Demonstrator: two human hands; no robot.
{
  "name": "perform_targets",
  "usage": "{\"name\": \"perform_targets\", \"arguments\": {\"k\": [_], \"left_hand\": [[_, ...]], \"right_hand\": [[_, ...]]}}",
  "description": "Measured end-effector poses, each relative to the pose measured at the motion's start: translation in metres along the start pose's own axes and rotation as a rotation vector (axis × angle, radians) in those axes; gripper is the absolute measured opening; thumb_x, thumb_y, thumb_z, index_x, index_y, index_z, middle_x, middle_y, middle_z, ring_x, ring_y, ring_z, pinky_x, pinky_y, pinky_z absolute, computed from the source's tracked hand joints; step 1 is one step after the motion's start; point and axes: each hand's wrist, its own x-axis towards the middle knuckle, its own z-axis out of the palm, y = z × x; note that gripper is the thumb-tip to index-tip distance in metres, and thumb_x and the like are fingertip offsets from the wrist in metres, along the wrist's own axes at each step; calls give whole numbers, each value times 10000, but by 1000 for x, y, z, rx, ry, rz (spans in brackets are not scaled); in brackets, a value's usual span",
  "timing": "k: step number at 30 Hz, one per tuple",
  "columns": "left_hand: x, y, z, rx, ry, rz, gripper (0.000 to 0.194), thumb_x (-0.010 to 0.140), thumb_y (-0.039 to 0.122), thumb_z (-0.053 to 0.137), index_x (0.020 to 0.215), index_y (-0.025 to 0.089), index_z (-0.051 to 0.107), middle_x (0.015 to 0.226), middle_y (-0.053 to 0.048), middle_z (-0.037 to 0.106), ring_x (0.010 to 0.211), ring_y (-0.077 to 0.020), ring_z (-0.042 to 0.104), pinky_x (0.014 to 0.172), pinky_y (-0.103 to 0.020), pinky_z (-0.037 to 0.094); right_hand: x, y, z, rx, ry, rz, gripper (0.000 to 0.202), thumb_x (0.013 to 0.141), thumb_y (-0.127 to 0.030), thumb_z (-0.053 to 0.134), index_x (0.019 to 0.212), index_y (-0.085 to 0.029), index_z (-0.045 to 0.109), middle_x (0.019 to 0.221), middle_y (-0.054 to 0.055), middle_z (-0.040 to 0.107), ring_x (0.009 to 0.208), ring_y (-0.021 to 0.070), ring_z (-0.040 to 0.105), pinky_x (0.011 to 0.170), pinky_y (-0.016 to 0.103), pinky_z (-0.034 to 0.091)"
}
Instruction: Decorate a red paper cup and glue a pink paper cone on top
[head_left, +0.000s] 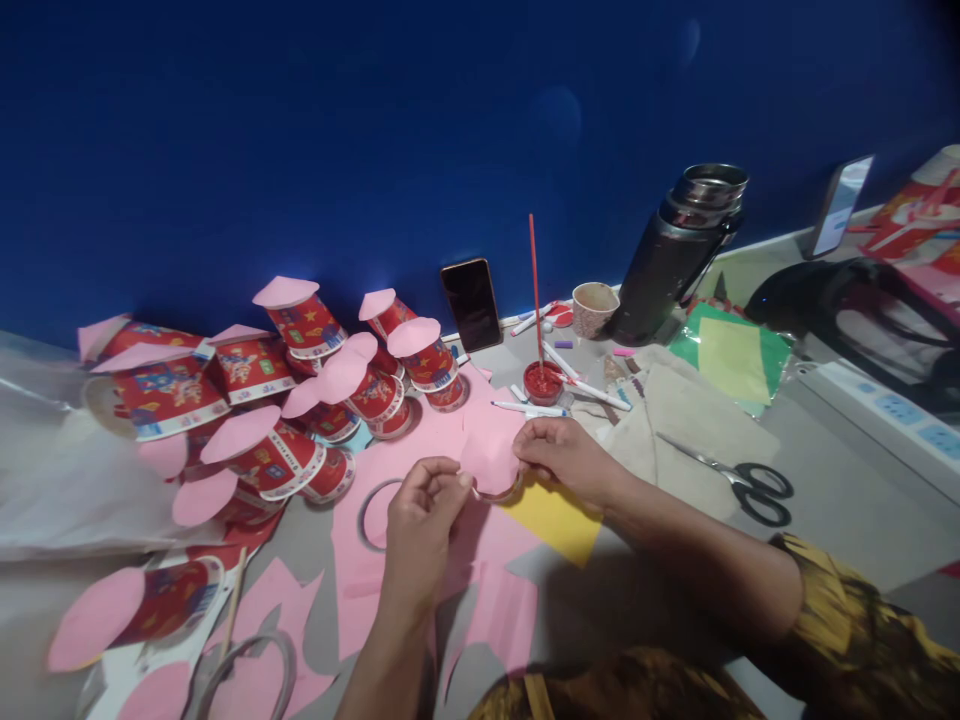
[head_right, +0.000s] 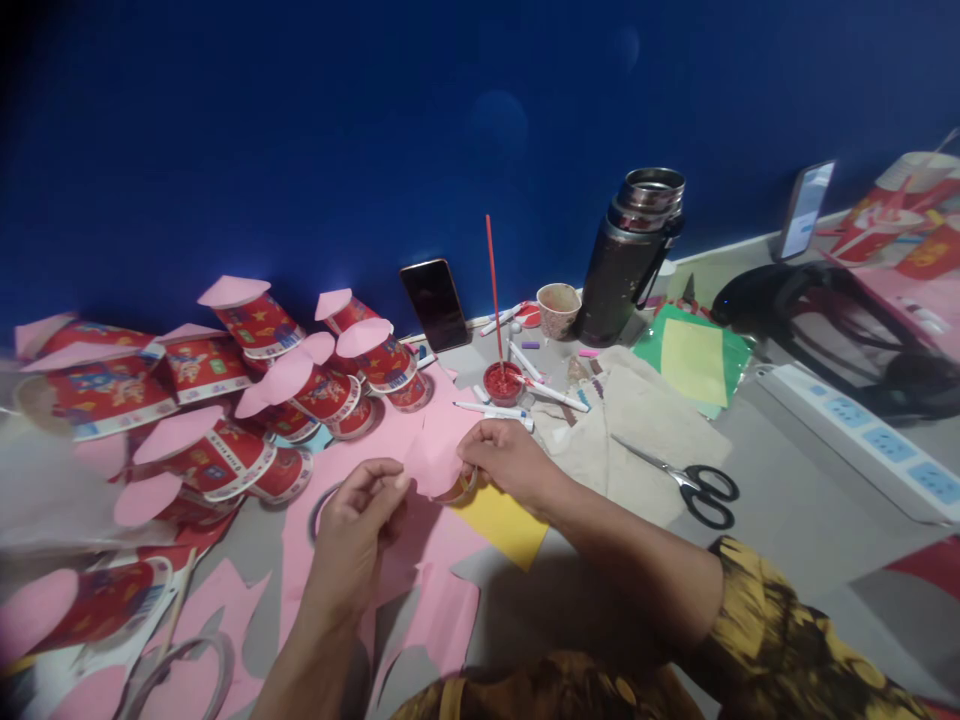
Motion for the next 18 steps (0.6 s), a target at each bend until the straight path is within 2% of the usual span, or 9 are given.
{"name": "perform_targets", "arguments": {"k": [2, 4, 11, 18], "left_hand": [[-1, 3, 1, 29, 10, 35, 557, 645, 486, 919, 1054, 192, 680, 720, 55, 597, 525, -66, 488, 466, -179, 315], [-1, 5, 1, 57, -5, 31, 576, 658, 496, 909, 1087, 182, 688, 751, 39, 616, 560, -78, 523, 488, -183, 354], [3, 4, 3, -23, 30, -29, 460, 600, 490, 923, 771, 182, 627, 533, 80, 501, 454, -52, 386, 440, -161, 266], [-2, 6, 2, -53, -3, -56, 448, 613, 477, 923, 688, 179, 597, 515, 63, 520, 431, -49, 399, 421, -160, 232]], "right_hand": [[0, 0, 0, -3, -2, -1, 103, 639, -273, 677, 643, -182, 628, 487, -37, 587, 402, 69, 391, 415, 199, 237], [0, 0, 0, -6, 0, -1, 99, 641, -270, 672, 643, -181, 629, 493, -32, 594, 405, 70, 393, 416, 198, 235], [-1, 0, 1, -25, 4, 0, 76, 630, -258, 663, 645, -186, 641, 526, -18, 623, 428, 82, 435, 417, 201, 258], [-3, -1, 0, -43, -3, -4, 92, 631, -266, 681, 644, -186, 636, 517, -17, 609, 434, 86, 437, 426, 201, 259]]}}
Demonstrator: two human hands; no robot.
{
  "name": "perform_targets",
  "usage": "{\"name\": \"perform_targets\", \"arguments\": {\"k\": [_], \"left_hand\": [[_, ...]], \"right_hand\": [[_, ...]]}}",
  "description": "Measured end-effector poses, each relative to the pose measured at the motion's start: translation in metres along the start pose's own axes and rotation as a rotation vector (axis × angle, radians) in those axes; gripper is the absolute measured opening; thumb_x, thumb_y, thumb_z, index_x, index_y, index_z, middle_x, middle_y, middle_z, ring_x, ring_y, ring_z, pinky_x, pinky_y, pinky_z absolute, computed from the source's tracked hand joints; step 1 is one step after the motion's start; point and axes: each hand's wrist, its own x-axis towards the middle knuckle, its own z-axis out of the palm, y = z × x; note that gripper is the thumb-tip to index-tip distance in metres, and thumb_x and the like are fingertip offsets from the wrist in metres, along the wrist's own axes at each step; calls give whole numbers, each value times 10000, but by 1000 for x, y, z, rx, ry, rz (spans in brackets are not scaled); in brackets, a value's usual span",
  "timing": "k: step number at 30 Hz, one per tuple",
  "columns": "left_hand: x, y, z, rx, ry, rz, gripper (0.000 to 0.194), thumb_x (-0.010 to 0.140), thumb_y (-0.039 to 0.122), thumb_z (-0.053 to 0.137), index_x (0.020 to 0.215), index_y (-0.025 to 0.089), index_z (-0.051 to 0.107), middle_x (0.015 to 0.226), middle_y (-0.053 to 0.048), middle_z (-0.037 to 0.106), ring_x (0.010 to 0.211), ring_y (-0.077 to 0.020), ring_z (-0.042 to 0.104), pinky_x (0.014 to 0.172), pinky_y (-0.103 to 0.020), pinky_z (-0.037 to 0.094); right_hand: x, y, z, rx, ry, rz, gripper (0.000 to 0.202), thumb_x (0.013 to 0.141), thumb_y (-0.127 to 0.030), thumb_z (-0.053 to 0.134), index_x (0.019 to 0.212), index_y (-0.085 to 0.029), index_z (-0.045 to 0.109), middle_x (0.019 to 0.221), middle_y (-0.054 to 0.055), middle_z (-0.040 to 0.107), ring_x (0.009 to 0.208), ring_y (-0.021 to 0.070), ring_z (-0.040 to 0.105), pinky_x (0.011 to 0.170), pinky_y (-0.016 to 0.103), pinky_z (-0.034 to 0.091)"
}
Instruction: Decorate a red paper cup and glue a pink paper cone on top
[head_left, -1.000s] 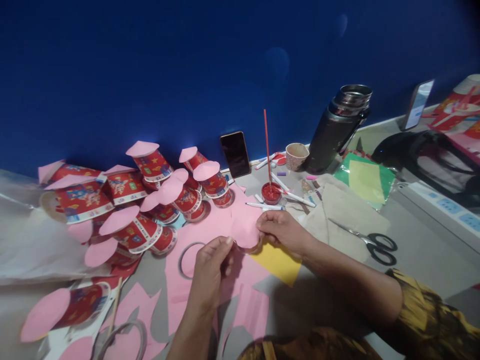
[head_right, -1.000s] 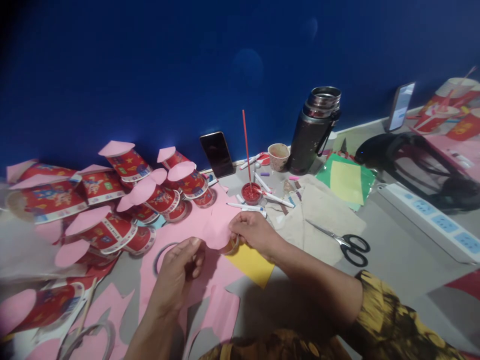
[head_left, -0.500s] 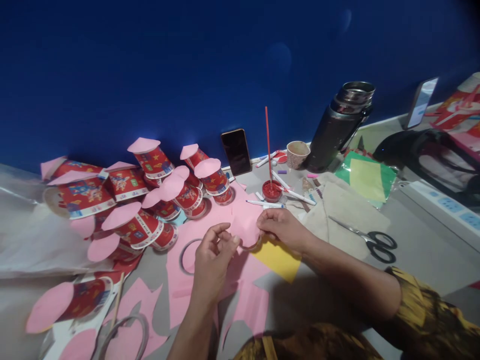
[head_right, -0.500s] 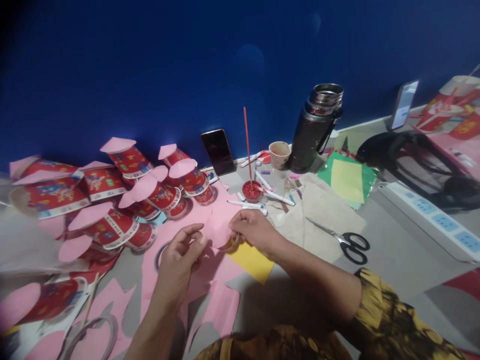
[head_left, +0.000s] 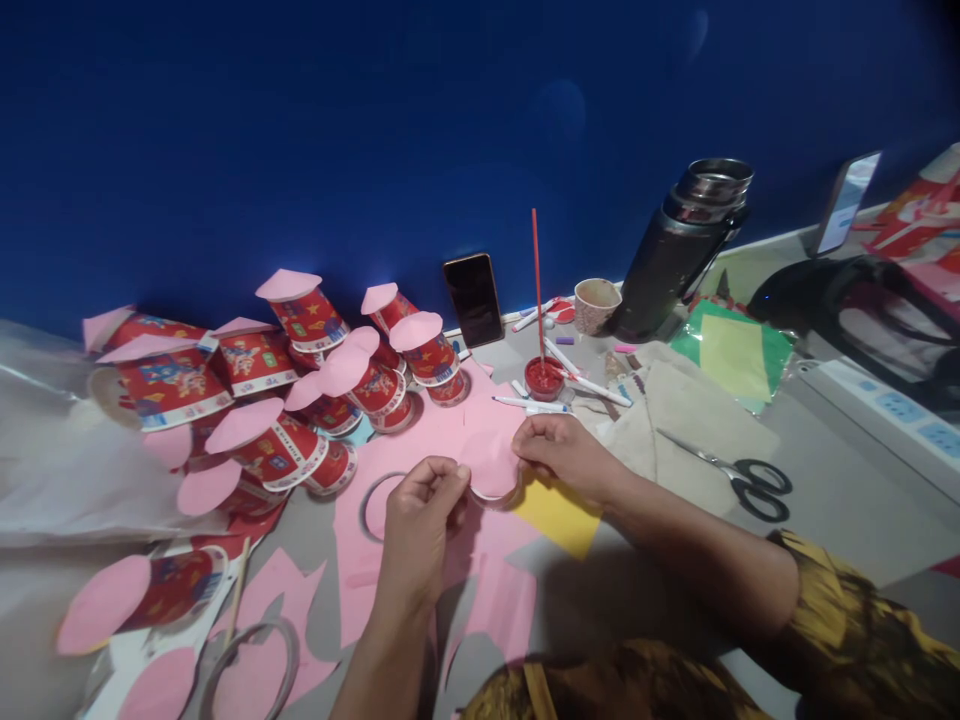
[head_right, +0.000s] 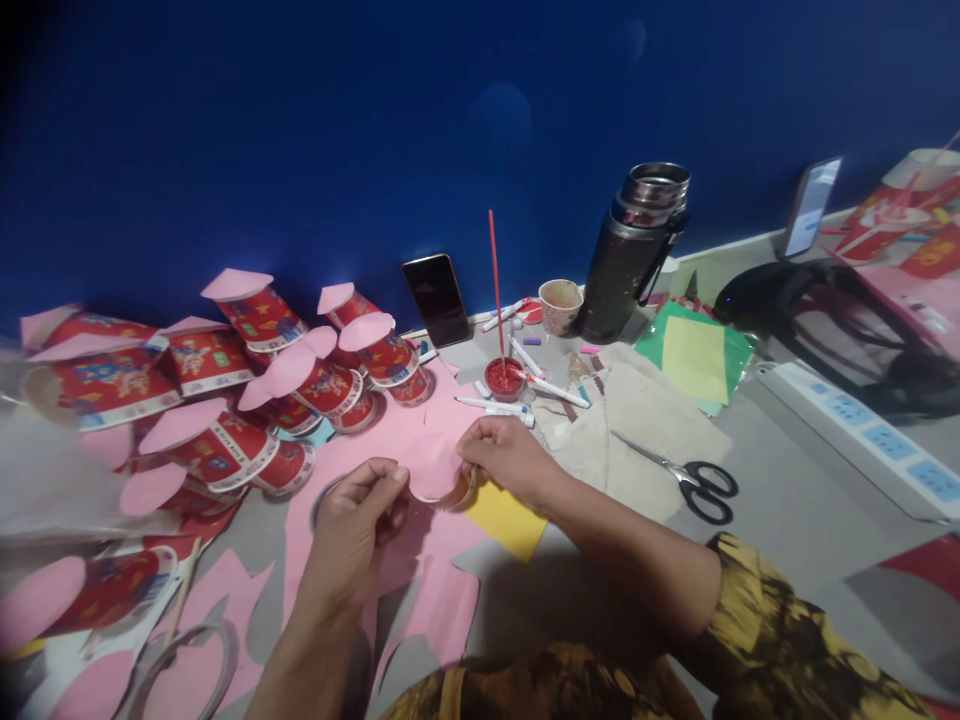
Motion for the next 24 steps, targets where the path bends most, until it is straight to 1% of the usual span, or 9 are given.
{"name": "perform_targets", "arguments": {"k": [3, 6, 10, 14, 17, 24], "left_hand": [[-5, 2, -5, 20, -21, 23, 422, 653, 466, 906, 683, 170, 608, 539, 55, 547, 433, -40, 405, 429, -156, 246], [-8, 1, -8, 40, -20, 33, 419, 661, 469, 901, 676, 162, 616, 539, 54, 551, 429, -34, 410, 430, -150, 258], [-9, -3, -7, 14, -8, -38, 443, 623, 478, 918, 684, 167, 610, 542, 47, 575, 422, -47, 449, 409, -146, 254], [-8, -5, -4, -70, -26, -120, 463, 576, 457, 941, 677, 175, 589, 528, 46, 586, 423, -58, 470, 403, -142, 271], [-6, -5, -3, -131, -55, -172, 462, 557, 433, 950, 669, 174, 584, 519, 46, 583, 408, -50, 446, 397, -142, 259], [-1, -5, -7, -167, -119, -200, 466, 549, 429, 958, 647, 165, 586, 527, 39, 570, 387, -33, 373, 379, -153, 205]], "right_hand": [[-2, 0, 0, 1, -14, -6, 108, 627, -279, 689, 641, -187, 633, 514, -21, 600, 430, 83, 424, 430, 205, 252], [-2, 2, 0, 4, -23, -16, 122, 631, -297, 687, 649, -187, 637, 528, -18, 607, 436, 83, 416, 431, 209, 241], [1, 6, 0, -7, -23, -20, 122, 625, -300, 685, 647, -187, 644, 523, -16, 611, 440, 85, 419, 433, 211, 245], [2, 8, 0, -14, -22, -18, 123, 616, -303, 680, 644, -189, 646, 521, -17, 620, 443, 88, 435, 433, 208, 263], [3, 8, 0, -16, -26, -14, 126, 616, -308, 675, 648, -189, 647, 517, -19, 621, 438, 88, 434, 430, 207, 259], [3, 9, 1, -14, -43, 4, 116, 640, -303, 677, 647, -195, 633, 520, -14, 625, 419, 86, 405, 423, 213, 240]]}}
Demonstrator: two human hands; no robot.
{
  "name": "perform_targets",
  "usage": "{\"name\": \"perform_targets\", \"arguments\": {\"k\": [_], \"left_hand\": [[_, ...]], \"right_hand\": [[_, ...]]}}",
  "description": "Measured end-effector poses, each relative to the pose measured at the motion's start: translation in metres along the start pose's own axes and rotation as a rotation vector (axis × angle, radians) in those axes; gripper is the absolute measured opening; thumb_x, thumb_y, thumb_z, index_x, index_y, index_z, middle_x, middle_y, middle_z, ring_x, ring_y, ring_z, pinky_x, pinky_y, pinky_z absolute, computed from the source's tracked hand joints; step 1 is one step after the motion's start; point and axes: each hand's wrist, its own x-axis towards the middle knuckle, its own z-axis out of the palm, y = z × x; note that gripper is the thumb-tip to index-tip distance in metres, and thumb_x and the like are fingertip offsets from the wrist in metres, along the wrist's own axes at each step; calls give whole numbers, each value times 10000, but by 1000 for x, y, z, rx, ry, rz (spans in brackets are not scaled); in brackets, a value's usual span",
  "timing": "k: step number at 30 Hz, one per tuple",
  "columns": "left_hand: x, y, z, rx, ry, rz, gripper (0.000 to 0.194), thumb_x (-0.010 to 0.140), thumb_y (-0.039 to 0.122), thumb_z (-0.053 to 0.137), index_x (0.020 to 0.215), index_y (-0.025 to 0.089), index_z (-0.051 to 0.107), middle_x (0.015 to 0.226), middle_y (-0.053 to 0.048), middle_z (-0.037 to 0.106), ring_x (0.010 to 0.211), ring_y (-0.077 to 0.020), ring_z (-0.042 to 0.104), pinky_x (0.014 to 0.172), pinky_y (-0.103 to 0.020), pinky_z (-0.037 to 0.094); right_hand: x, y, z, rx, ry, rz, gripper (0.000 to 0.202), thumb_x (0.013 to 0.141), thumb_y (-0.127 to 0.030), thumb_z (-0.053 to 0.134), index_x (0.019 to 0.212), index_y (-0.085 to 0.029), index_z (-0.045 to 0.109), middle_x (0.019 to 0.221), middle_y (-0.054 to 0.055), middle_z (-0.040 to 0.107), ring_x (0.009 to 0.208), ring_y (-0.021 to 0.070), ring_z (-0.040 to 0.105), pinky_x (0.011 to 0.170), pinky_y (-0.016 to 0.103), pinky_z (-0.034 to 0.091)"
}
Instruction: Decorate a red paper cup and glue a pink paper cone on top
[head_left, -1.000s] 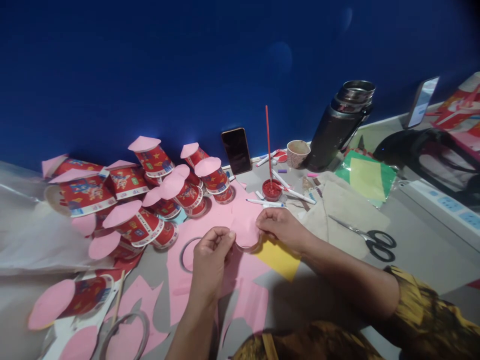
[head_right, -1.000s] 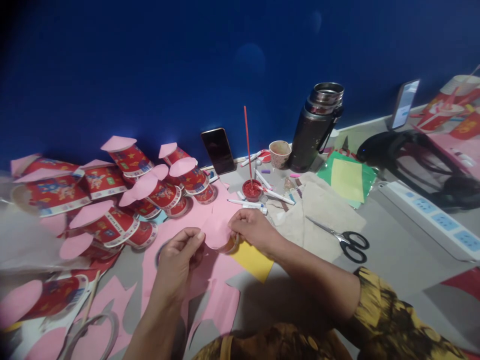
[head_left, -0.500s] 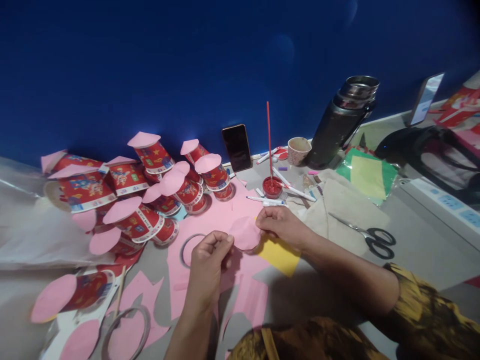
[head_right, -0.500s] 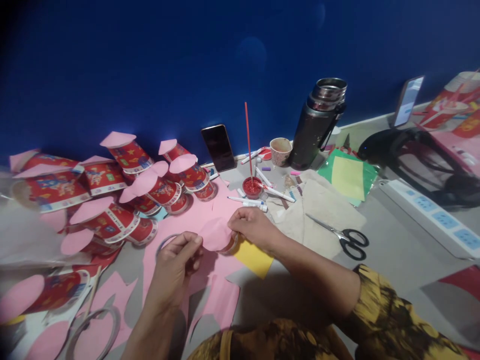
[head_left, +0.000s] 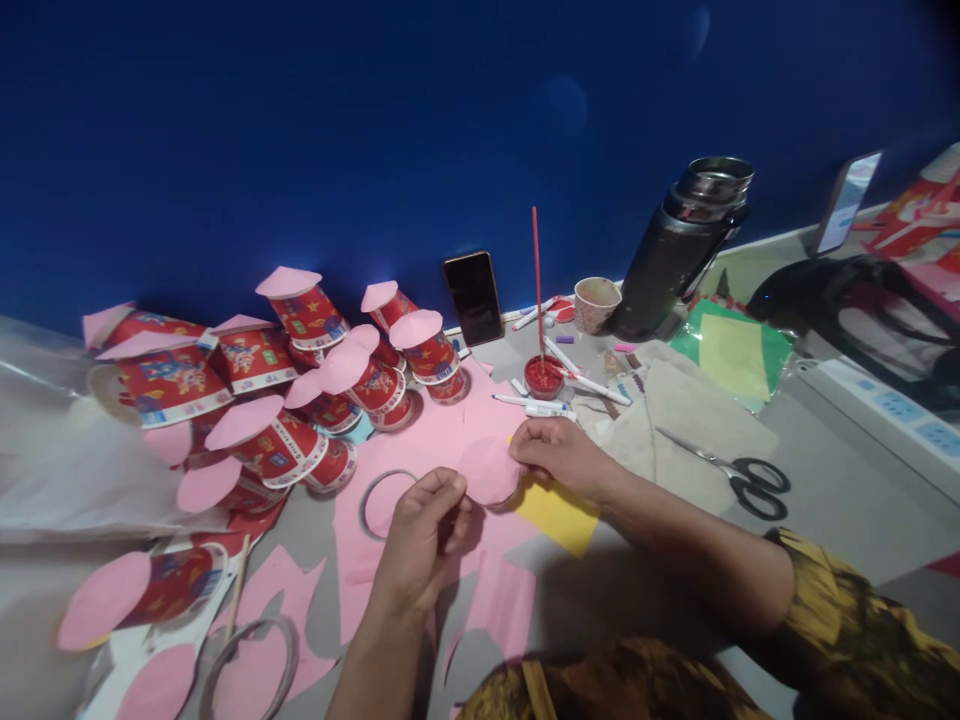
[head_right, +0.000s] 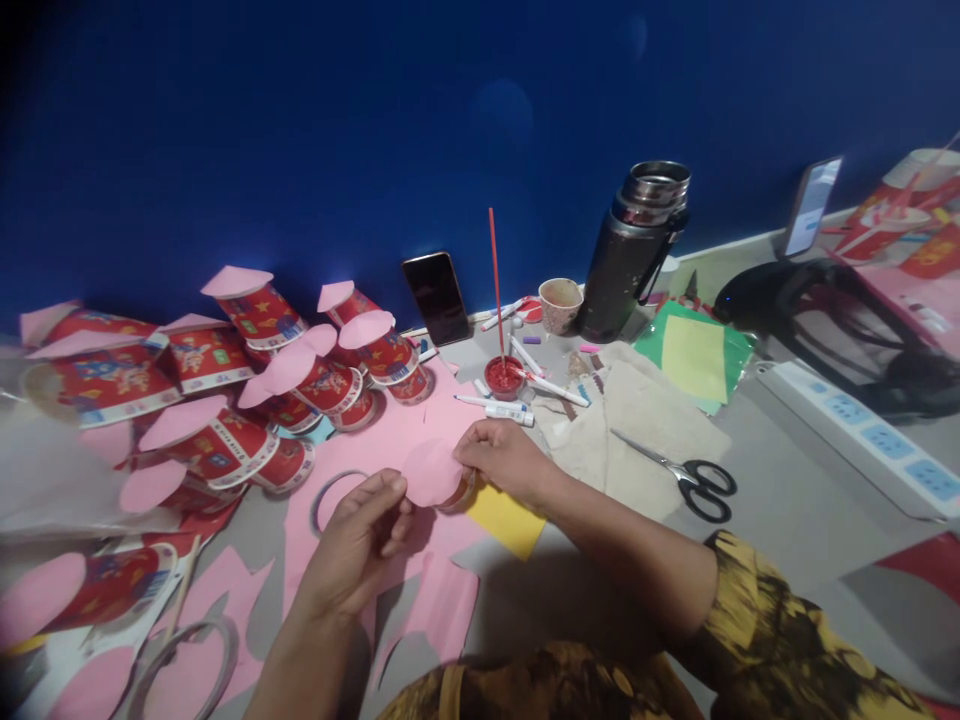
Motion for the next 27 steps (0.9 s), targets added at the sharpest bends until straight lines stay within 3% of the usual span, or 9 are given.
{"name": "perform_targets", "arguments": {"k": [8, 27], "left_hand": [[0, 0, -3, -33, -62, -19, 460, 584, 422, 967, 649, 153, 599, 508, 61, 523, 382, -8, 299, 394, -146, 193], [4, -5, -7, -80, -105, -48, 443, 583, 403, 973, 650, 145, 619, 498, 55, 526, 381, -4, 287, 392, -144, 187]], "right_hand": [[-1, -2, 0, 5, -15, 1, 133, 637, -315, 678, 627, -197, 618, 490, -28, 582, 421, 88, 415, 432, 214, 246], [0, 2, 2, 57, -25, 21, 179, 621, -345, 693, 655, -192, 606, 484, -46, 562, 404, 66, 366, 428, 212, 200]]}}
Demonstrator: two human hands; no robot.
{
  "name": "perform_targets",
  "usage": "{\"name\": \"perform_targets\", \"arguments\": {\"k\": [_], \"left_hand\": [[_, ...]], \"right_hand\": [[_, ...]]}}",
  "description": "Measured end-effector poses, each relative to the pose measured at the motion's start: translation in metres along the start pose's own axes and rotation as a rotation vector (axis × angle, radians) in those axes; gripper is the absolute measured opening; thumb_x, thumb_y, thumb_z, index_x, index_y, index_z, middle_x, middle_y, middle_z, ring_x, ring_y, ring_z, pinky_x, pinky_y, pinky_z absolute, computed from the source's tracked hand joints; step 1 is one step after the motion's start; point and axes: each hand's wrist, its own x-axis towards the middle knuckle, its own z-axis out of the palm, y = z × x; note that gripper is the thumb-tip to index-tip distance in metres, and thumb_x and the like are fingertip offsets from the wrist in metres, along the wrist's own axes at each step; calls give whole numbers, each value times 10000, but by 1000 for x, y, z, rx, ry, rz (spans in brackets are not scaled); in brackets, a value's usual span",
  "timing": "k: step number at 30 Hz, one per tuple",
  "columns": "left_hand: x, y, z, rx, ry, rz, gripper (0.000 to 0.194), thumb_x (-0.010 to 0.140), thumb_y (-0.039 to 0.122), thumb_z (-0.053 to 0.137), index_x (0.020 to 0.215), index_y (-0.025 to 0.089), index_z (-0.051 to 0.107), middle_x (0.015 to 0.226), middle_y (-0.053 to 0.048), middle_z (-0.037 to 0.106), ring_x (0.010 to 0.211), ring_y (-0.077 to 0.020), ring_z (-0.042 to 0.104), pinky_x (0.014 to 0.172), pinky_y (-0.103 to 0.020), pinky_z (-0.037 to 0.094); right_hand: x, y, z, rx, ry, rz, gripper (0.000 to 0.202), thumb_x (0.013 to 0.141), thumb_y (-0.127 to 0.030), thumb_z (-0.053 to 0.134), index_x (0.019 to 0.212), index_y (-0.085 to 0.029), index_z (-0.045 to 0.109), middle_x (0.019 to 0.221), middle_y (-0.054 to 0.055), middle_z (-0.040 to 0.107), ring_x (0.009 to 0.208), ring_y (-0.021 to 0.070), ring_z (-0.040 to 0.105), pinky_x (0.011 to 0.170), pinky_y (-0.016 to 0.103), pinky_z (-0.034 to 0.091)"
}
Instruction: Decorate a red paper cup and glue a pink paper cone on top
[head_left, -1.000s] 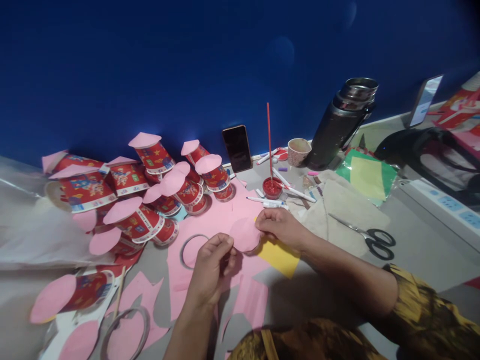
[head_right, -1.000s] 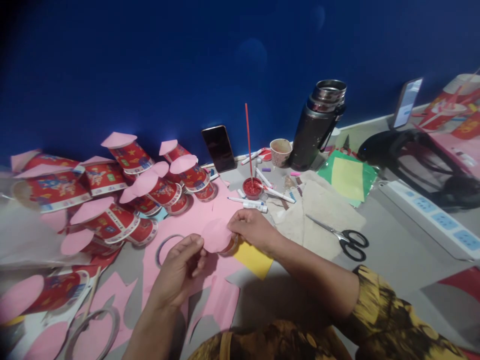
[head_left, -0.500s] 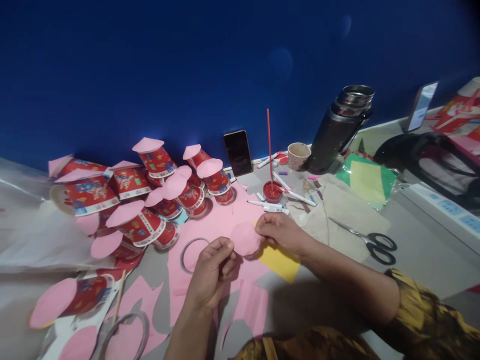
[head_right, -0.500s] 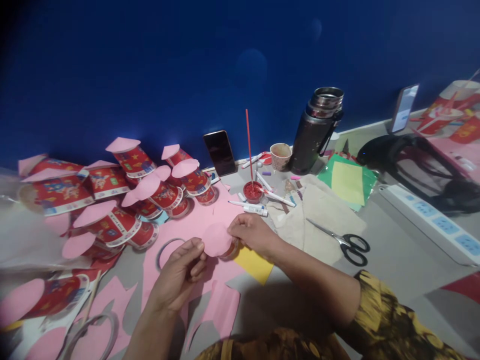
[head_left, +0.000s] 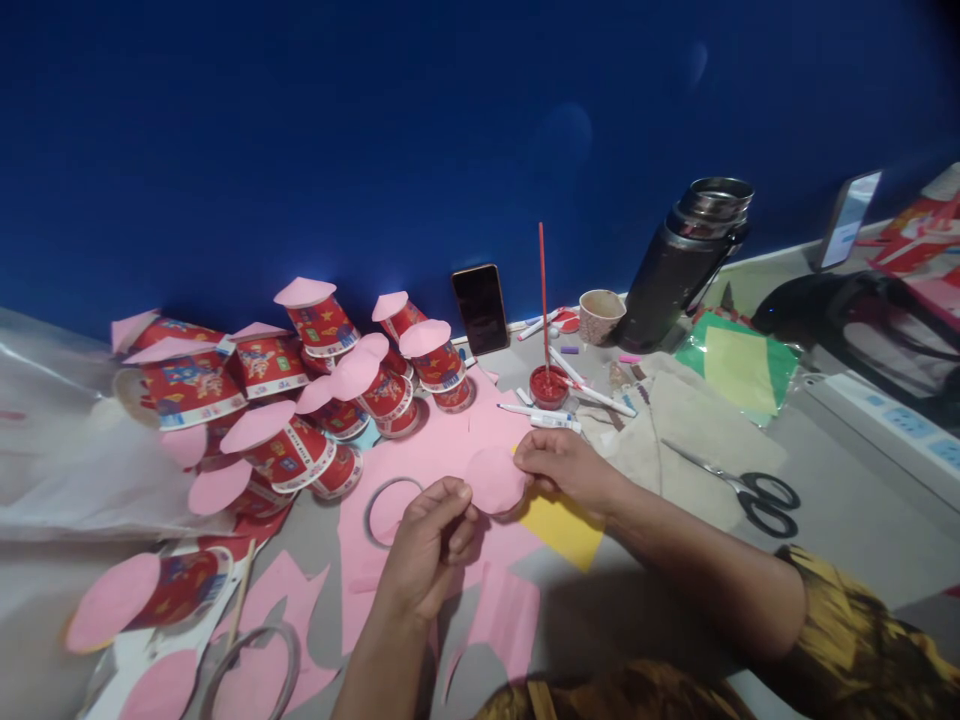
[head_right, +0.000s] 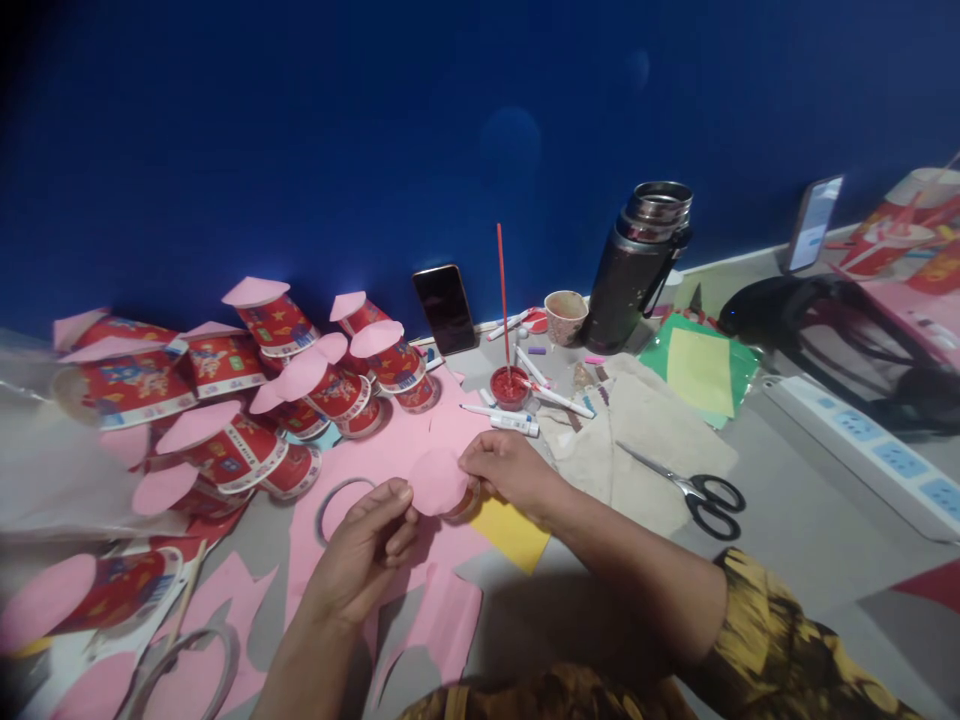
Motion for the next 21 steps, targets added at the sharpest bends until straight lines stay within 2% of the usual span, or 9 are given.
{"name": "perform_targets", "arguments": {"k": [5, 9, 11, 13, 16, 18, 21], "left_hand": [[1, 0, 0, 4, 7, 9, 428, 596, 394, 958, 651, 154, 607, 501, 52, 529, 383, -10, 286, 391, -147, 177], [2, -2, 0, 24, 22, 27, 444, 602, 411, 949, 633, 166, 580, 481, 69, 479, 385, -17, 273, 395, -159, 179], [1, -3, 0, 25, 52, 60, 416, 606, 396, 949, 697, 182, 604, 501, 94, 451, 398, -22, 277, 407, -160, 184], [0, -3, 1, 88, 112, 160, 372, 641, 366, 934, 871, 215, 683, 596, 98, 486, 440, -29, 328, 434, -162, 222], [-1, -2, 0, 373, 179, 386, 377, 754, 340, 843, 1114, 263, 761, 832, 47, 567, 578, -54, 452, 514, -188, 331], [-1, 0, 0, 572, 176, 498, 333, 816, 336, 761, 1140, 269, 799, 930, 11, 571, 670, -83, 504, 586, -217, 394], [0, 0, -2, 710, 159, 554, 343, 865, 344, 679, 1176, 285, 810, 988, -15, 572, 716, -110, 519, 641, -251, 422]], "right_hand": [[0, 0, -1, 22, -20, 19, 191, 625, -345, 703, 666, -187, 605, 497, -41, 579, 401, 59, 364, 426, 204, 205], [1, 2, -2, 42, -33, 34, 229, 627, -378, 714, 679, -191, 592, 495, -48, 575, 390, 54, 357, 420, 202, 200], [1, 2, -2, 44, -34, 38, 238, 623, -385, 716, 683, -193, 588, 498, -49, 576, 390, 52, 356, 417, 198, 196], [1, 2, -2, 39, -33, 43, 240, 617, -385, 714, 689, -194, 588, 501, -49, 579, 390, 53, 360, 413, 196, 198], [1, 1, -1, 23, -29, 45, 236, 615, -387, 705, 693, -199, 585, 500, -52, 575, 386, 58, 363, 406, 199, 214], [1, 2, -1, 11, -28, 41, 232, 619, -390, 694, 696, -202, 582, 502, -51, 575, 386, 61, 363, 406, 202, 217], [2, 3, -1, -14, -33, 24, 222, 630, -393, 672, 696, -203, 578, 522, -43, 582, 397, 65, 366, 417, 207, 219]]}}
